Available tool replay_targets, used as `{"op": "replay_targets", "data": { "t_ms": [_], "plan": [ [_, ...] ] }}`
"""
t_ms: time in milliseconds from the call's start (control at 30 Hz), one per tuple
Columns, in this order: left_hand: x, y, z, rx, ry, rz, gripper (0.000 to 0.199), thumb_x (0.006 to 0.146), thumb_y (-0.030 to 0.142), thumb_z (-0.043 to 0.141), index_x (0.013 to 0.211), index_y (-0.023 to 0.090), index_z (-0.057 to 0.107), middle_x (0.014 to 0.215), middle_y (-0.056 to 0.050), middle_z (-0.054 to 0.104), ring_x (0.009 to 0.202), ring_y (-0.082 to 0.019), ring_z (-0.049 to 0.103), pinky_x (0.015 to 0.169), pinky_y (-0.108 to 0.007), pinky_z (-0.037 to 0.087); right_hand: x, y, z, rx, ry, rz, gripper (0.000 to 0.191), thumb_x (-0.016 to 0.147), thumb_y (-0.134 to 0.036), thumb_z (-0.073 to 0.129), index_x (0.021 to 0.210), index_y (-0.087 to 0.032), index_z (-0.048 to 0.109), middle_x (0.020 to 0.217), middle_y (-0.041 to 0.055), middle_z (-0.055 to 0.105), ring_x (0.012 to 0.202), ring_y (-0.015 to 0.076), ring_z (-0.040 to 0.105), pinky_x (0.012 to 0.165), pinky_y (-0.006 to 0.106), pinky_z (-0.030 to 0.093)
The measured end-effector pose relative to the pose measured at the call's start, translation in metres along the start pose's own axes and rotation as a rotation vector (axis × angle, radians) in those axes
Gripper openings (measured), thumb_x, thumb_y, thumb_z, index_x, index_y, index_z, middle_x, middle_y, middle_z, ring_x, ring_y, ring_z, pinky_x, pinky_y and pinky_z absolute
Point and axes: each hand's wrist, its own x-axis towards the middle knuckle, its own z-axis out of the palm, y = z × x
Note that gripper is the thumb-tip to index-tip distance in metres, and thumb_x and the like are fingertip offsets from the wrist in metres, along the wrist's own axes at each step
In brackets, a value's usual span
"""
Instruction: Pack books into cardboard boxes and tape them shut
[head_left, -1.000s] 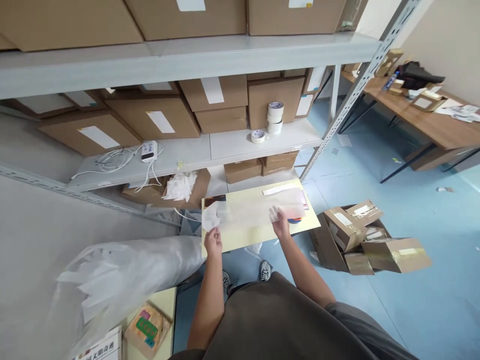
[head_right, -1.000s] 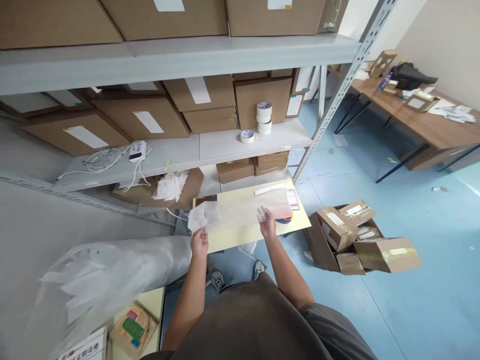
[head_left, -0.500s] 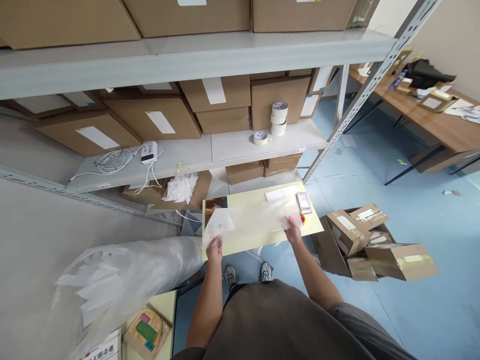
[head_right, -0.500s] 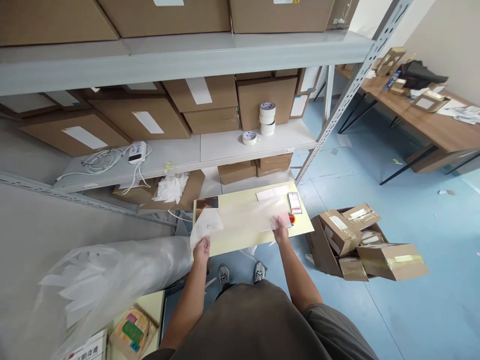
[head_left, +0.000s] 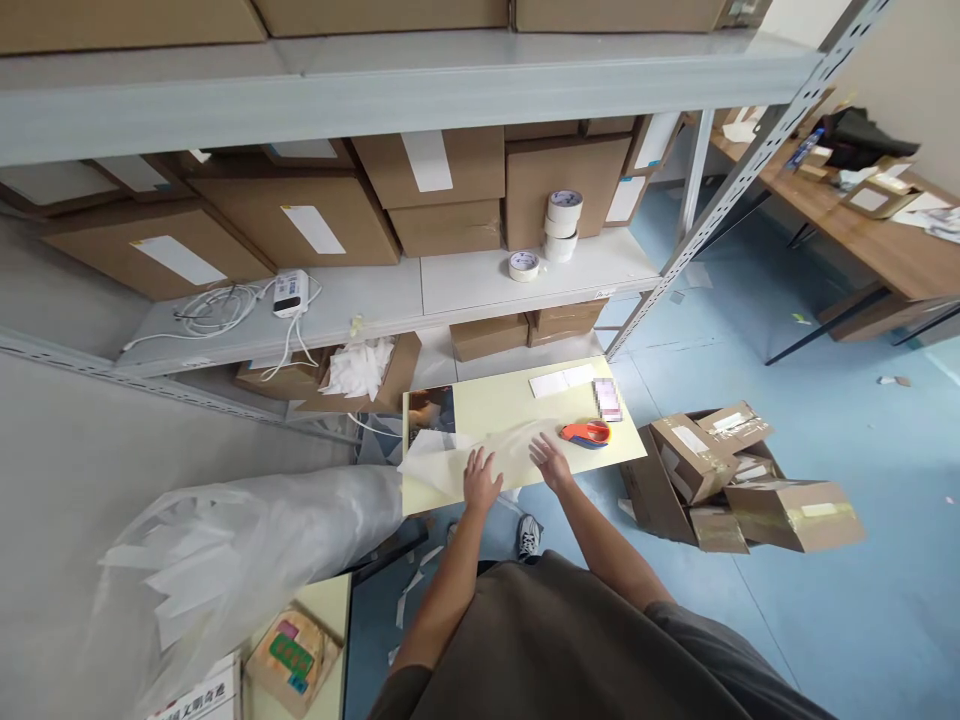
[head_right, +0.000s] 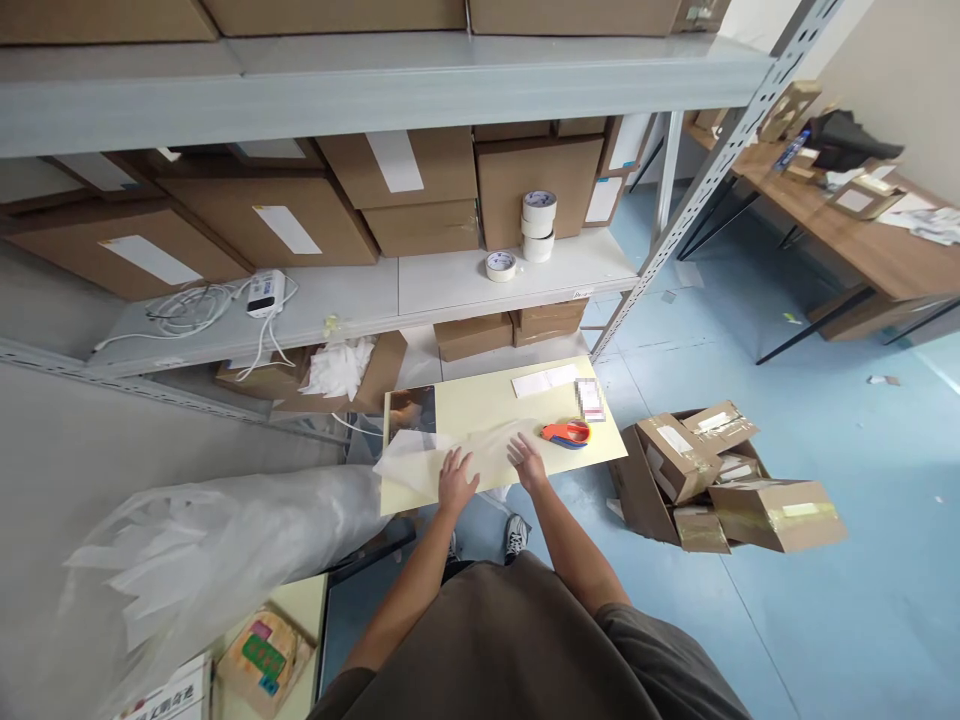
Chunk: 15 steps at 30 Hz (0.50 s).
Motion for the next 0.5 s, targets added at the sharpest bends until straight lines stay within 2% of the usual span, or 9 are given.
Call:
{"op": "replay_targets", "data": {
  "t_ms": [100,167,233,300,367,433,500],
  "plan": [
    [0.01,0.01,0.031,0.045,-0.278,-0.15,0.094,0.084,0.033,0.079,0.168,0.024,0.035,0.178,-0.015,0.025,0.164,-0.04,0.023,0.127,-0.05,0.035,0.0,-0.006,-0.003,-0.29,-0.14,-0.038,0.071,0.075,-0.038,0.081,0.144,-0.028,0.065,0.145,0.0113,0.07,0.135,0.0323,0.065,0.114,0.054,0.05],
    [0.012,0.004,0.044,0.072,-0.346,-0.25,0.099,0.084,0.033,0.078,0.17,0.021,0.029,0.179,-0.017,0.019,0.165,-0.041,0.019,0.127,-0.051,0.035,0.002,-0.021,-0.018,-0.568,-0.197,-0.122,0.074,0.072,-0.029,0.078,0.145,-0.028,0.065,0.147,0.0091,0.068,0.139,0.0332,0.06,0.115,0.054,0.049],
    [0.012,-0.004,0.052,0.097,-0.354,-0.273,0.093,0.088,0.033,0.073,0.17,0.021,0.03,0.181,-0.016,0.014,0.166,-0.038,0.013,0.128,-0.05,0.034,0.005,-0.041,-0.04,-0.838,-0.108,-0.238,0.071,0.072,-0.021,0.07,0.143,-0.027,0.067,0.15,0.0088,0.066,0.143,0.0337,0.056,0.117,0.053,0.048],
    [0.01,-0.011,0.057,0.117,-0.358,-0.269,0.089,0.091,0.032,0.069,0.17,0.021,0.03,0.182,-0.013,0.009,0.168,-0.035,0.008,0.129,-0.049,0.033,0.01,-0.062,-0.066,-1.094,0.145,-0.349,0.065,0.074,-0.017,0.065,0.139,-0.023,0.069,0.15,0.013,0.064,0.146,0.0344,0.052,0.12,0.052,0.044],
    [0.008,-0.014,0.06,0.131,-0.369,-0.273,0.09,0.091,0.034,0.068,0.171,0.023,0.028,0.183,-0.011,0.005,0.168,-0.034,0.005,0.129,-0.048,0.033,0.016,-0.077,-0.087,-1.364,0.298,-0.356,0.063,0.075,-0.015,0.064,0.138,-0.018,0.068,0.151,0.0176,0.062,0.147,0.0366,0.05,0.119,0.052,0.043],
    [0.009,-0.015,0.062,0.134,-0.377,-0.279,0.094,0.089,0.037,0.07,0.172,0.025,0.026,0.183,-0.009,0.004,0.168,-0.033,0.004,0.129,-0.049,0.033,0.023,-0.086,-0.099,-1.548,0.331,-0.295,0.058,0.079,-0.013,0.064,0.136,-0.015,0.068,0.145,0.0211,0.066,0.141,0.0382,0.055,0.114,0.052,0.044],
    [0.01,-0.016,0.062,0.132,-0.385,-0.282,0.097,0.087,0.038,0.071,0.172,0.026,0.025,0.183,-0.008,0.004,0.168,-0.034,0.004,0.128,-0.051,0.035,0.031,-0.089,-0.101,-1.632,0.327,-0.234,0.045,0.085,-0.013,0.062,0.129,-0.013,0.071,0.132,0.0229,0.072,0.132,0.038,0.062,0.112,0.051,0.044]
  ]
}}
